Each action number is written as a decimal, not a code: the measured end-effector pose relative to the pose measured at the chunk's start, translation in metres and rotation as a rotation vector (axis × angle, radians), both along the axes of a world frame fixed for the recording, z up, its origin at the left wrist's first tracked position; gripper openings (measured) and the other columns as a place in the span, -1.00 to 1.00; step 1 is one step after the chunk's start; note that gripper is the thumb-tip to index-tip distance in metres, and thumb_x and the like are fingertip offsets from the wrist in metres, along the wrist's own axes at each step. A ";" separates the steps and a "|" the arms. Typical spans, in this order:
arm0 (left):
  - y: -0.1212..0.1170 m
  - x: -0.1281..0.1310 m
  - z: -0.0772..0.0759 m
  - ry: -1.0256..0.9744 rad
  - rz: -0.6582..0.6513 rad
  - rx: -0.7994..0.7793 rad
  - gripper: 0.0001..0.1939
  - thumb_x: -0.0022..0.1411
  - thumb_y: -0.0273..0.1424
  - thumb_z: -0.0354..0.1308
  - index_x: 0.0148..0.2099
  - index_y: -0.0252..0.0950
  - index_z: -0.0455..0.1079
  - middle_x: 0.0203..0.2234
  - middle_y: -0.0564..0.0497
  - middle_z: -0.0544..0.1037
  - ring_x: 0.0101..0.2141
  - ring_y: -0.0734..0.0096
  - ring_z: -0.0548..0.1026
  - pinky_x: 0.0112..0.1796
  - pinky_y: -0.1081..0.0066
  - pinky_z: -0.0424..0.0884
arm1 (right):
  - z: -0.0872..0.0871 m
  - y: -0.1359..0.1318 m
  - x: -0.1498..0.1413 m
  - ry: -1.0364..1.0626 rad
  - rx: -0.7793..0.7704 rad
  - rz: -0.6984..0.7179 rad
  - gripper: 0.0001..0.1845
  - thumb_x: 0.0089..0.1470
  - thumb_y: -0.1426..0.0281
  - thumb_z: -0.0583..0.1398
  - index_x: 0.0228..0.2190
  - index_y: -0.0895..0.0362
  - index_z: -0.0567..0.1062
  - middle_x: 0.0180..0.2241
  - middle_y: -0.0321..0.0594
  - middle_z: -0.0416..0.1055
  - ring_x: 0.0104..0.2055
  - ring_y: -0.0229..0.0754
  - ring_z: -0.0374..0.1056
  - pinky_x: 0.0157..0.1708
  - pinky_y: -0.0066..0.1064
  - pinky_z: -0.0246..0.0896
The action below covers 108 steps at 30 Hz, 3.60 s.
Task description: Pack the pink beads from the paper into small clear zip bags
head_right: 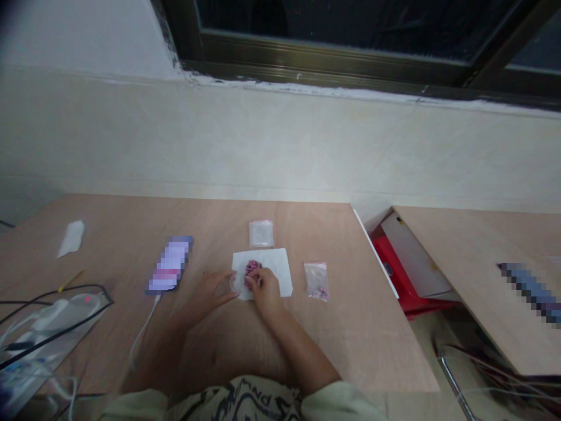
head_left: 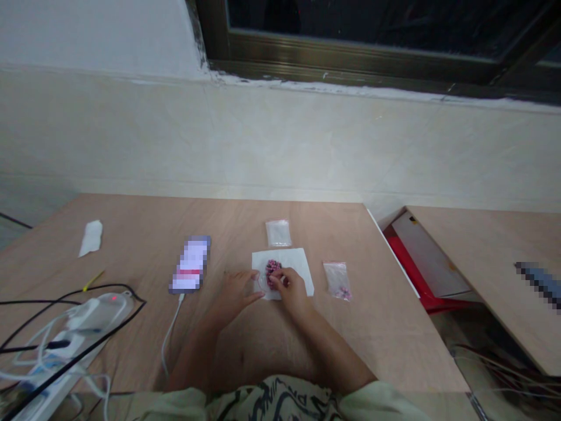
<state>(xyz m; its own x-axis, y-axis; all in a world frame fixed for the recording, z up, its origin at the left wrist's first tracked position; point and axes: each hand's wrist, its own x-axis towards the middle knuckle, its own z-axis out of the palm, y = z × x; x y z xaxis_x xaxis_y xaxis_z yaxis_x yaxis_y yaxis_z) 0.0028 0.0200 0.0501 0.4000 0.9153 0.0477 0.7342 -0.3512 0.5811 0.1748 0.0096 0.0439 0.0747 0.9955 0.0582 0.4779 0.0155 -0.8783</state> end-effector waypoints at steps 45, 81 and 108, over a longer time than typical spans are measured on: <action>0.010 0.005 0.007 0.020 0.031 -0.044 -0.57 -0.02 -0.22 0.13 -0.11 -0.31 0.29 -0.17 -0.11 0.45 -0.14 0.17 0.36 -0.10 0.15 0.17 | -0.007 0.019 0.014 -0.111 0.012 0.034 -0.92 -0.09 0.49 0.09 -0.48 0.14 0.40 -0.46 -0.24 0.31 -0.37 -0.24 0.24 -0.32 -0.44 0.13; 0.004 0.004 0.004 -0.091 0.098 -0.047 -0.56 -0.07 -0.23 0.16 -0.11 -0.29 0.31 -0.20 -0.10 0.47 -0.16 0.17 0.36 -0.12 0.17 0.19 | -0.006 0.016 0.008 -0.193 -0.008 -0.135 -0.89 -0.12 0.45 0.11 -0.44 0.18 0.39 -0.41 -0.16 0.36 -0.32 -0.19 0.24 -0.31 -0.39 0.11; -0.005 0.002 0.001 -0.578 0.316 -0.215 -0.47 -0.10 -0.23 0.18 -0.04 -0.24 0.21 -0.09 -0.09 0.36 -0.03 0.15 0.27 -0.01 0.10 0.14 | 0.034 -0.002 0.001 0.229 -0.030 0.040 -0.80 -0.07 0.32 0.10 -0.59 0.15 0.43 -0.52 -0.24 0.39 -0.45 -0.25 0.29 -0.46 -0.45 0.18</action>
